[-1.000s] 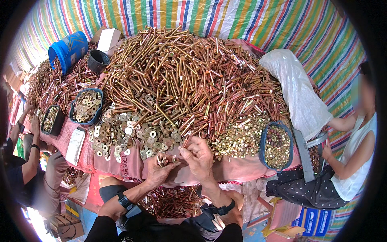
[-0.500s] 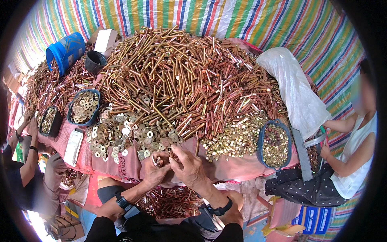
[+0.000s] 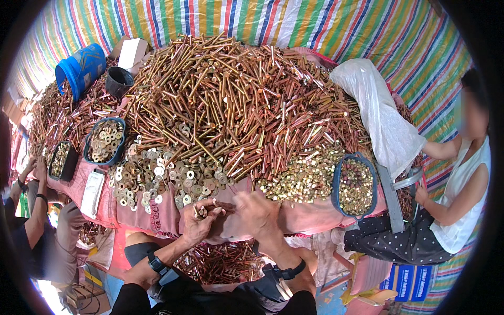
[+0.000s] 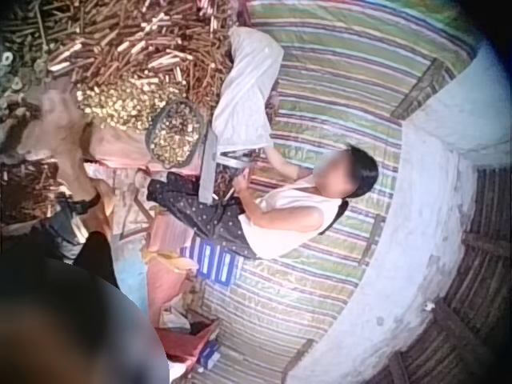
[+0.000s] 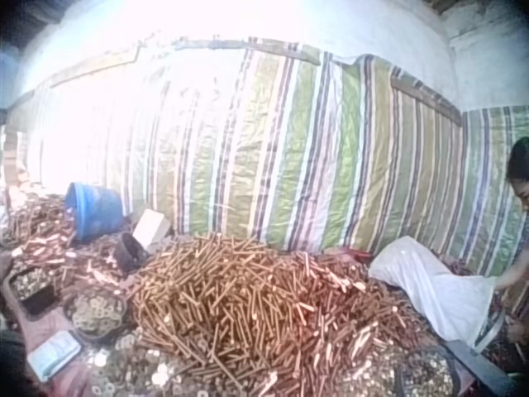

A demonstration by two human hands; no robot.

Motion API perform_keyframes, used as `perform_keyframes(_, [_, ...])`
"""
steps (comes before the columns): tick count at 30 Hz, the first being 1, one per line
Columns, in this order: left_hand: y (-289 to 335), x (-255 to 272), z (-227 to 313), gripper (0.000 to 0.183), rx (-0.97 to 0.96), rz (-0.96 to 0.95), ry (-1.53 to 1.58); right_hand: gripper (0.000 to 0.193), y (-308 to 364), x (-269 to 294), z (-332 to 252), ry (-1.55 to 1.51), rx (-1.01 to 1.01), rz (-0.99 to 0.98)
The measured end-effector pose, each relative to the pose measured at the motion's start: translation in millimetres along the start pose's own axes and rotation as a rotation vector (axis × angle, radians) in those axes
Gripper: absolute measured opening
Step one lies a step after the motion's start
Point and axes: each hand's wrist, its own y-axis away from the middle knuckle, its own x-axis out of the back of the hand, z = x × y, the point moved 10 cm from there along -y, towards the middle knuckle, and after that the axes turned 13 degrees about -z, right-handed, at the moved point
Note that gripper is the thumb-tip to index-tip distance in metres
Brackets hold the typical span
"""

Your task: The person picks up metal tubes and threaded washers from a large pile, threading the washers onto the tubes by hand and placing the assembled pieces into a container.

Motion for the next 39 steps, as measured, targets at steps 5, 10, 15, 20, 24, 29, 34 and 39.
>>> perform_keyframes(5, [-0.4,0.5,-11.8,0.026,0.007,-0.026,-0.004,0.022,0.8,28.0,75.0,0.182,-0.385,0.063])
perform_keyframes(10, [-1.2,-0.5,-7.5,0.024,-0.015,-0.024,0.026,0.018,-2.1,16.5,77.5,0.189,-0.333,0.052])
perform_keyframes(15, [-1.0,-1.2,-3.4,0.025,0.002,-0.028,0.036,0.019,-4.3,9.3,69.8,0.181,-0.267,0.004])
perform_keyframes(20, [-1.8,-3.6,0.6,0.024,-0.026,-0.047,0.057,0.020,-5.1,4.4,70.3,0.227,-0.261,0.007])
perform_keyframes(24, [-1.0,-5.1,-3.1,0.024,-0.005,-0.027,0.123,0.022,-3.6,4.6,68.8,0.255,-0.255,0.022])
perform_keyframes(29, [-0.9,-4.1,-4.8,0.025,0.021,-0.035,0.100,0.017,-8.7,-5.1,72.1,0.311,-0.252,-0.100])
perform_keyframes(34, [0.8,-5.8,-8.5,0.023,0.141,-0.014,0.092,0.014,-16.2,-6.1,54.3,0.444,-0.082,-0.037])
perform_keyframes(39, [0.6,-5.9,-8.8,0.026,0.111,0.017,0.230,0.022,-6.9,0.8,82.9,-0.204,-0.329,0.000])
